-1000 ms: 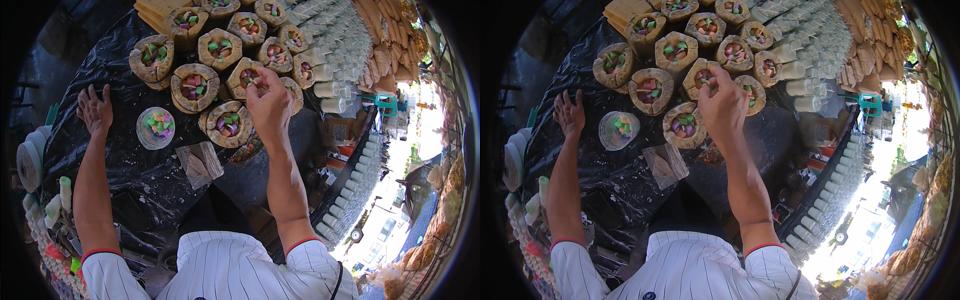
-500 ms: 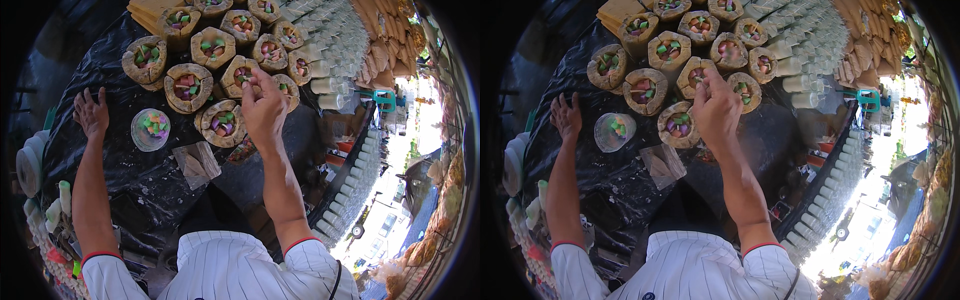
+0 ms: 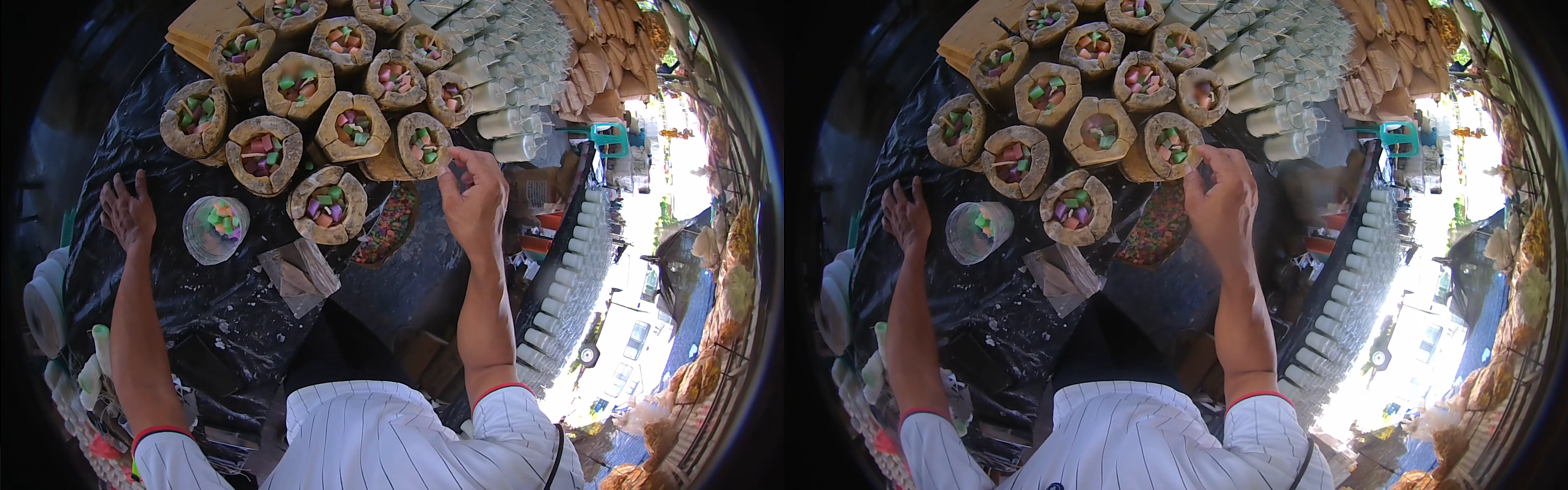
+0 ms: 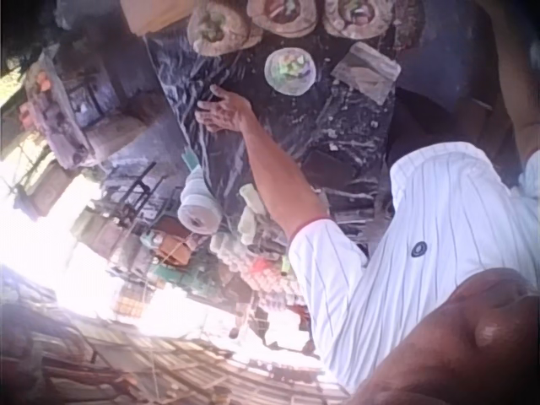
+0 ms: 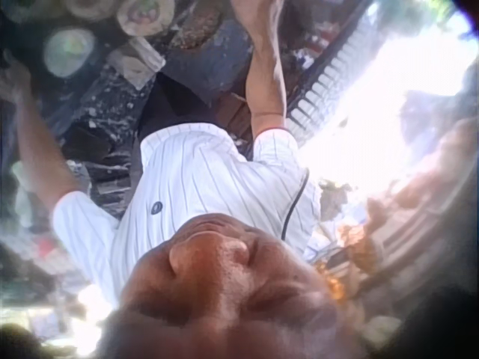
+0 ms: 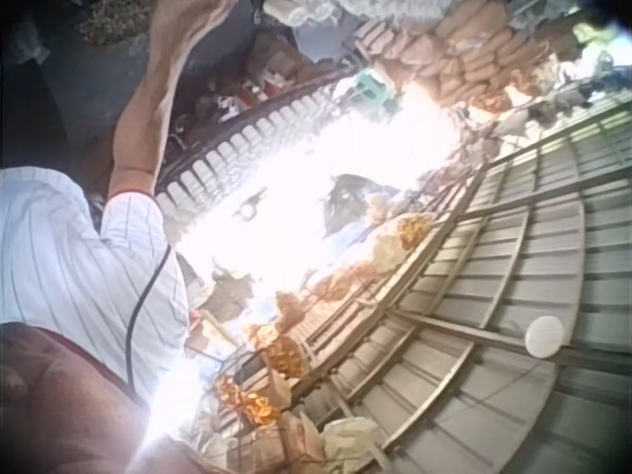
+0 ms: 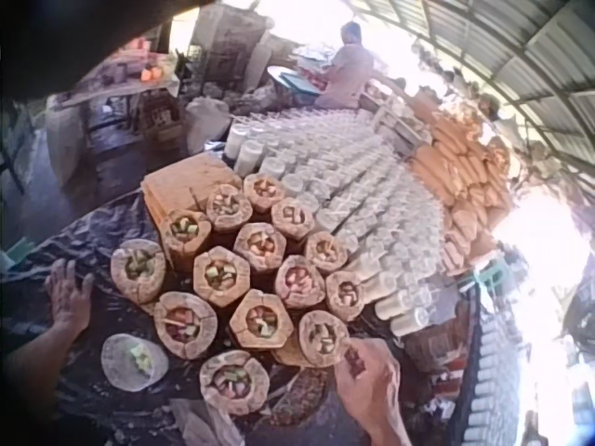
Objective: The person places small colored wax pieces into hollowed coconut shells, then inserts a wick into each shell. The person handles the shells and wicks by hand and arranges the finished units on a table.
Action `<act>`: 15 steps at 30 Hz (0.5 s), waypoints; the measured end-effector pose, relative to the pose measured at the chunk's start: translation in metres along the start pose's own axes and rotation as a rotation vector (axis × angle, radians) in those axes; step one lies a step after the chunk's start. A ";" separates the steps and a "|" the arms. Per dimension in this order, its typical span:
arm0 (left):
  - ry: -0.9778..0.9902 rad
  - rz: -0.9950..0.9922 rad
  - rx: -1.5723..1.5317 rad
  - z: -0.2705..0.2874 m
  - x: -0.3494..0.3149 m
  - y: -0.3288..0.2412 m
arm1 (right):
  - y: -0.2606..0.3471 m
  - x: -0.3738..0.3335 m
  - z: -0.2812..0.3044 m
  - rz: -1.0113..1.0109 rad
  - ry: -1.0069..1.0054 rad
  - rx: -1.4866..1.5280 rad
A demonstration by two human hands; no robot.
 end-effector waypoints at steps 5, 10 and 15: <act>0.007 -0.006 0.000 -0.003 0.000 0.000 | -0.007 0.006 -0.021 -0.026 0.060 0.103; -0.003 -0.012 0.018 -0.002 0.001 0.001 | -0.007 0.015 -0.027 0.072 0.068 0.053; -0.005 -0.010 0.012 0.000 0.000 0.001 | -0.004 0.015 -0.030 0.107 0.082 0.043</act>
Point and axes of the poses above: each hand's wrist, its own x-axis towards the middle knuckle, its own z-axis out of the back of the hand, y = z × x, the point moved 10 cm from there along x, towards the middle knuckle, and after that the axes turned 13 degrees about x, right-handed, at the moved point
